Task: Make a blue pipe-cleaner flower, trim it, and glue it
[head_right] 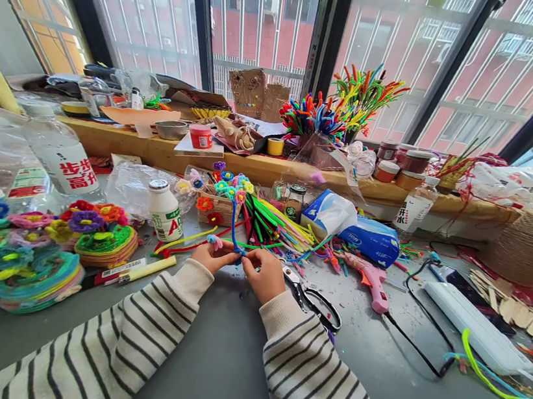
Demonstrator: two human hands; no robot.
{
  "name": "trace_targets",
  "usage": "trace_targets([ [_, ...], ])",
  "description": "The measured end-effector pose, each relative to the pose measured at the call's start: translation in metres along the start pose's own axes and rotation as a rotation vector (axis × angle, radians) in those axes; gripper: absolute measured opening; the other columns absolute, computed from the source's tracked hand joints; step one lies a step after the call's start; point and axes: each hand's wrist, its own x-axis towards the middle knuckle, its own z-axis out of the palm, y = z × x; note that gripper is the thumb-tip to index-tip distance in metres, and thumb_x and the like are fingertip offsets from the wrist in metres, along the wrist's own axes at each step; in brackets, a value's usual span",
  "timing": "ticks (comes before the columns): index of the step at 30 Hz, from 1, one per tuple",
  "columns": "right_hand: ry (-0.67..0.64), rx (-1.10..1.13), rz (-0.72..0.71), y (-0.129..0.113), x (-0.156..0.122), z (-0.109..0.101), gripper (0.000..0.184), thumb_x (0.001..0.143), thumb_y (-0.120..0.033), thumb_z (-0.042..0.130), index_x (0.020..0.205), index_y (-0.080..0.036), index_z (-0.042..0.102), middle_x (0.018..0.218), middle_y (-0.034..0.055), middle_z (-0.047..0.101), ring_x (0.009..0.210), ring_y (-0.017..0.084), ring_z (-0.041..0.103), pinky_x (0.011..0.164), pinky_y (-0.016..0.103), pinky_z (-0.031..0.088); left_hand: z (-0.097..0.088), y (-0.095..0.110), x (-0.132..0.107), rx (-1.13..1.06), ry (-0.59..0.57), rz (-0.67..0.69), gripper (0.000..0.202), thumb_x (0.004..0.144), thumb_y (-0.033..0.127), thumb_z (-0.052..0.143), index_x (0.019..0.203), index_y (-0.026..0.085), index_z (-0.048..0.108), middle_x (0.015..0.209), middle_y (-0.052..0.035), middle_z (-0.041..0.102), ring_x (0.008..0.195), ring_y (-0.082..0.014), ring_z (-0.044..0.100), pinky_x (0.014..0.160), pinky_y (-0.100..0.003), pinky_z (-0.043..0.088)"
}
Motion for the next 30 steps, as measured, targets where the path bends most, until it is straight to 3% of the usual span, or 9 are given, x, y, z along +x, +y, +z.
trace_targets([
  [8, 0.139, -0.119, 0.024, -0.014, -0.009, 0.009, 0.010, 0.067, -0.018, 0.043, 0.059, -0.015, 0.050, 0.061, 0.0032, 0.050, 0.060, 0.015, 0.046, 0.056, 0.026, 0.035, 0.002, -0.006, -0.003, 0.047, 0.061, 0.061, 0.017, 0.046, 0.020, 0.063, 0.060, 0.016, 0.056, 0.058, -0.0012, 0.060, 0.060, -0.0152, 0.057, 0.063, -0.028, 0.045],
  [15, 0.095, -0.031, 0.003, -0.007, -0.003, -0.002, 0.019, 0.073, -0.025, 0.040, 0.065, -0.015, 0.054, 0.062, 0.0033, 0.055, 0.054, 0.012, 0.048, 0.050, 0.022, 0.037, -0.002, 0.002, -0.001, 0.005, 0.025, 0.018, 0.026, 0.042, 0.018, 0.065, 0.063, 0.014, 0.051, 0.054, -0.0001, 0.058, 0.051, -0.0136, 0.056, 0.054, -0.028, 0.046],
  [22, -0.035, 0.082, -0.007, 0.003, 0.001, -0.002, 0.021, 0.073, -0.029, 0.042, 0.070, -0.015, 0.057, 0.058, 0.0004, 0.061, 0.050, 0.010, 0.054, 0.044, 0.018, 0.041, -0.003, 0.004, 0.001, -0.084, 0.003, -0.018, 0.032, 0.041, 0.016, 0.066, 0.067, 0.014, 0.047, 0.054, 0.0016, 0.057, 0.053, -0.0126, 0.057, 0.056, -0.028, 0.047],
  [26, -0.013, 0.037, -0.012, 0.003, 0.000, -0.001, 0.019, 0.069, -0.030, 0.048, 0.070, -0.014, 0.057, 0.062, 0.0028, 0.060, 0.053, 0.012, 0.053, 0.047, 0.020, 0.041, -0.002, -0.001, 0.001, -0.148, 0.032, -0.098, 0.039, 0.039, 0.015, 0.067, 0.071, 0.015, 0.044, 0.054, 0.0039, 0.055, 0.050, -0.0122, 0.056, 0.049, -0.027, 0.047],
  [30, 0.008, -0.040, -0.024, 0.001, 0.000, 0.000, 0.014, 0.069, -0.023, 0.048, 0.071, -0.014, 0.057, 0.063, 0.0032, 0.057, 0.053, 0.012, 0.050, 0.048, 0.021, 0.040, 0.000, -0.003, 0.001, -0.134, -0.041, -0.128, 0.036, 0.038, 0.015, 0.067, 0.071, 0.014, 0.051, 0.054, 0.0017, 0.058, 0.051, -0.0119, 0.056, 0.053, -0.025, 0.047],
])
